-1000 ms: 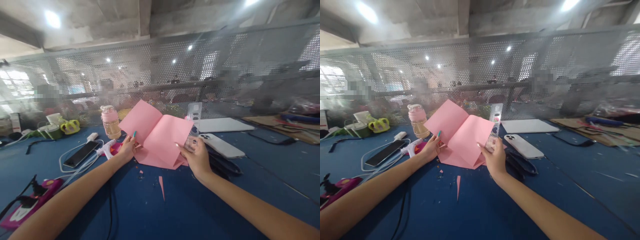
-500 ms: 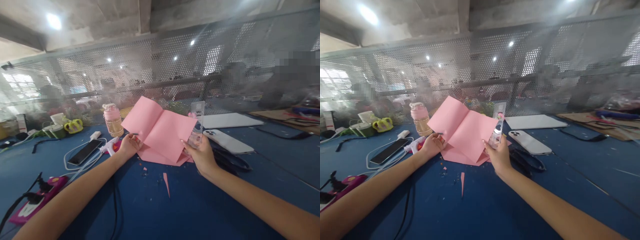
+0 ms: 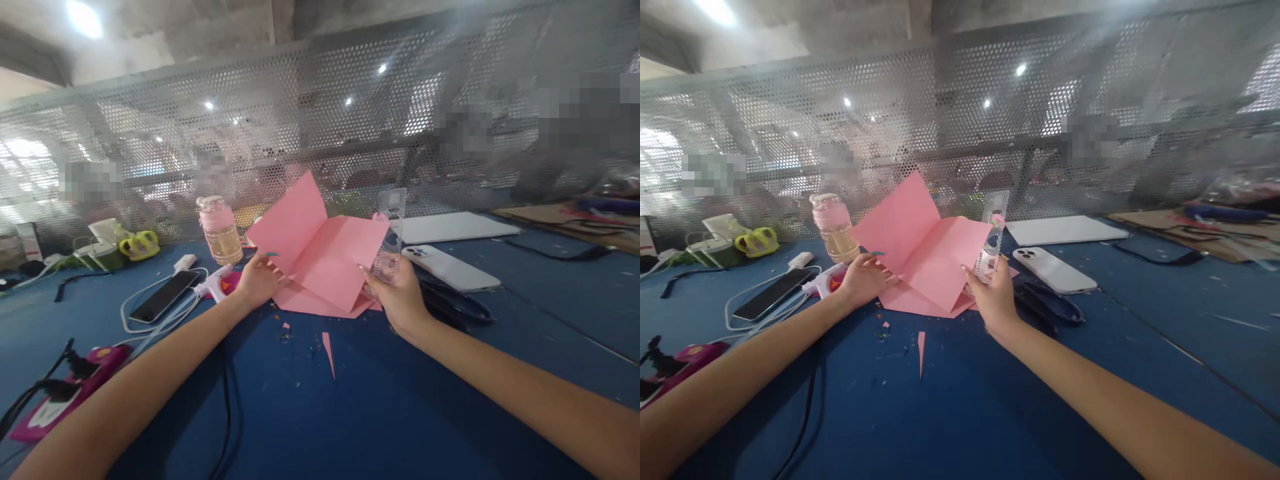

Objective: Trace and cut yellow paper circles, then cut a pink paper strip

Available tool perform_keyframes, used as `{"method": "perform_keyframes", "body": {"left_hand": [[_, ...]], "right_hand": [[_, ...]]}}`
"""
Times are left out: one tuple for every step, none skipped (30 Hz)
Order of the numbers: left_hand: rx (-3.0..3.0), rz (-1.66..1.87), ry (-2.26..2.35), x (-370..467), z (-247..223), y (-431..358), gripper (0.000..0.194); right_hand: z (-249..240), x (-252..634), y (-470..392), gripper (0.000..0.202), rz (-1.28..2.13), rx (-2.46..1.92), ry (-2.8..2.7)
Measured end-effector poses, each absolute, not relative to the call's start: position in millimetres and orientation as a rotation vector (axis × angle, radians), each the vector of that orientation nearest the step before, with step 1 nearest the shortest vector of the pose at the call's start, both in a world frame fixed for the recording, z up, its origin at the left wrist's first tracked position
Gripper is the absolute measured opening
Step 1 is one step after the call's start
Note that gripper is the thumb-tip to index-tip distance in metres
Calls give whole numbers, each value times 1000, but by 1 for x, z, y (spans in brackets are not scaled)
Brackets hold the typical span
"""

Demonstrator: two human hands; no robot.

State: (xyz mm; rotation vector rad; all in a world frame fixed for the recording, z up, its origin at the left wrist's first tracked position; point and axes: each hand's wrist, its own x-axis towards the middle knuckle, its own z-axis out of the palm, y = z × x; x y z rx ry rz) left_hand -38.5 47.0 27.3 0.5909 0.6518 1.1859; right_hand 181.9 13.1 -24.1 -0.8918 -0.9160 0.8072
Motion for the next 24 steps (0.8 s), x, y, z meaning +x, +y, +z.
{"method": "perform_keyframes", "body": {"left_hand": [[639,1158,619,-38,26,47,23],[693,1135,589,-37,25,47,28],[745,1123,570,-37,23,47,34],[789,1118,571,-36,21,47,39],[827,1111,591,-36,20,48,40],[862,1101,624,-35,18,49,39],[899,1097,663,-35,16,49,33],[941,1096,698,-34,15,50,27],[988,1092,723,-33,14,49,30],[1036,1086,740,-33,13,49,41],[1081,1077,755,-32,12,48,52],[1121,1058,774,-31,11,46,59],[1159,1029,793,-30,10,45,61],[1199,999,809,-29,9,44,59],[1247,977,829,-28,8,44,56],[1302,962,848,-26,7,43,52],[1360,958,865,-25,5,43,49],[1420,975,881,-24,4,43,45],[1485,1018,901,-24,3,44,41],[1561,1085,926,-24,2,44,36],[1651,1173,959,-24,2,44,30],[1754,1271,1002,-25,1,44,25],[1869,1370,1052,-27,0,43,22],[2000,1454,1087,-28,0,42,22]], "right_hand": [[-24,182,13,51,798,-890,-924],[-24,182,13,50,798,-885,-932],[-23,182,13,49,798,-879,-937],[-23,182,13,48,804,-873,-939],[-22,181,12,48,817,-872,-930],[-21,180,12,48,836,-879,-913],[-20,180,12,48,855,-892,-895],[-19,179,11,48,866,-903,-884],[-19,179,11,47,865,-908,-886],[-19,179,12,46,846,-910,-908],[-19,179,12,43,806,-909,-943],[-19,179,12,41,756,-903,-981],[-19,179,13,39,708,-898,-1010],[-20,180,13,38,676,-896,-1028],[-20,180,14,36,661,-898,-1036],[-21,180,14,36,658,-905,-1034],[-21,180,14,36,663,-913,-1030],[-21,180,14,36,673,-920,-1020],[-22,180,14,36,689,-923,-1005],[-22,180,13,37,717,-920,-984],[-21,179,13,37,760,-905,-962],[-21,179,13,38,813,-880,-940],[-21,179,12,39,866,-851,-913],[-20,179,12,41,912,-827,-887]]}}
